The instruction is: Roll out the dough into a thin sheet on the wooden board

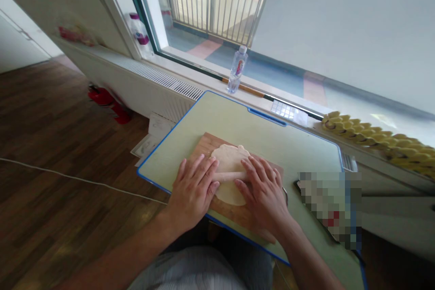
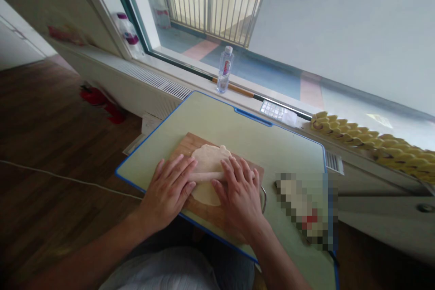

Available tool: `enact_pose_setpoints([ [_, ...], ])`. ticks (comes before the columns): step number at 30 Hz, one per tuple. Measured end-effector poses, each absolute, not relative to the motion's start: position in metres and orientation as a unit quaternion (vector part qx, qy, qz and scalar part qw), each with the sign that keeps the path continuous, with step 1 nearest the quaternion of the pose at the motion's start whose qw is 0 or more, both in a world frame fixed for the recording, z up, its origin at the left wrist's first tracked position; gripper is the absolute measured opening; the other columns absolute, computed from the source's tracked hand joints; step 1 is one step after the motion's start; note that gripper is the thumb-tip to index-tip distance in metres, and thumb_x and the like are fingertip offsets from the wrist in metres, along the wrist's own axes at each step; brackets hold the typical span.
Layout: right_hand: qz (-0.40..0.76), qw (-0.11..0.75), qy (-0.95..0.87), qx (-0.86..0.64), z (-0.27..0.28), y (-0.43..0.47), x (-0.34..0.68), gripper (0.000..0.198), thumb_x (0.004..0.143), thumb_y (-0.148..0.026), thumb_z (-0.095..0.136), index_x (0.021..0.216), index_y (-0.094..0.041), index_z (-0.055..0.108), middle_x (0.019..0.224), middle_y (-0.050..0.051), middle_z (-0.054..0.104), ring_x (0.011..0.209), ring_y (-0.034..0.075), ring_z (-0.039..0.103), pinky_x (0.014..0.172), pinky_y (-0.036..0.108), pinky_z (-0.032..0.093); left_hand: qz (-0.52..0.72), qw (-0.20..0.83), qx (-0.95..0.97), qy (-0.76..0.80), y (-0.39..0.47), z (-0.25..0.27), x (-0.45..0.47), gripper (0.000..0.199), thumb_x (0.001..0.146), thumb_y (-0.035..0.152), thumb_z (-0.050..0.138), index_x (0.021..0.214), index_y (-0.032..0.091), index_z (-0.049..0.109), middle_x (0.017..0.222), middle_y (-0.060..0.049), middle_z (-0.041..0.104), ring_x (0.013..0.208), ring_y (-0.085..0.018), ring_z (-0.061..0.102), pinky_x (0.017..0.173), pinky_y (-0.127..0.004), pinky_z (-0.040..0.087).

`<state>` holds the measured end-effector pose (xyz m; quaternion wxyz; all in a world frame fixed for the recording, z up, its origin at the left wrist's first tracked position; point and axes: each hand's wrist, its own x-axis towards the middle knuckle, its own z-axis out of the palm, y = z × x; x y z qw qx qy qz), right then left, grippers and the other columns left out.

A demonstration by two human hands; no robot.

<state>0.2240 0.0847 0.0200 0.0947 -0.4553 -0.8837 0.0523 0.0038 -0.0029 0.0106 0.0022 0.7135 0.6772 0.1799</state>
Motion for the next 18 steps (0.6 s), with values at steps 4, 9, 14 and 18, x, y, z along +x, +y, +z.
enact_pose_setpoints([
  [4, 0.062, 0.114, -0.884, -0.449, 0.020, 0.090, 0.219, 0.050, 0.106, -0.052, 0.047, 0.150, -0.031, 0.055, 0.162, 0.007, 0.050, 0.152, 0.034, 0.037, 0.117, 0.058, 0.034, 0.171, 0.014, 0.683, 0.710, 0.001, 0.015, 0.007, 0.051, 0.108, 0.041, 0.042, 0.157, 0.028, 0.049, 0.162, -0.008, 0.051, 0.155, -0.032, 0.039, 0.127, -0.064, 0.027],
  [9, 0.083, 0.129, -0.885, -0.439, 0.020, 0.082, 0.211, 0.047, 0.106, -0.055, 0.046, 0.144, -0.031, 0.060, 0.159, 0.007, 0.053, 0.152, 0.033, 0.038, 0.116, 0.057, 0.036, 0.176, 0.008, 0.661, 0.729, 0.008, 0.027, 0.008, 0.050, 0.109, 0.044, 0.038, 0.153, 0.028, 0.053, 0.163, -0.009, 0.050, 0.154, -0.032, 0.039, 0.128, -0.068, 0.020],
  [14, 0.106, 0.174, -0.867, -0.454, 0.016, 0.074, 0.211, 0.041, 0.107, -0.055, 0.047, 0.134, -0.032, 0.068, 0.157, 0.005, 0.055, 0.152, 0.031, 0.038, 0.120, 0.056, 0.035, 0.208, -0.025, 0.649, 0.731, 0.031, 0.031, -0.003, 0.048, 0.109, 0.045, 0.037, 0.147, 0.025, 0.059, 0.159, -0.010, 0.055, 0.150, -0.030, 0.044, 0.127, -0.066, 0.023],
  [18, 0.109, 0.231, -0.844, -0.471, 0.011, 0.069, 0.210, 0.037, 0.107, -0.052, 0.047, 0.120, -0.030, 0.073, 0.152, 0.005, 0.060, 0.152, 0.029, 0.039, 0.121, 0.053, 0.035, 0.200, -0.010, 0.649, 0.734, 0.049, 0.023, -0.010, 0.046, 0.108, 0.041, 0.041, 0.145, 0.022, 0.061, 0.157, -0.012, 0.057, 0.147, -0.031, 0.048, 0.123, -0.064, 0.031],
])
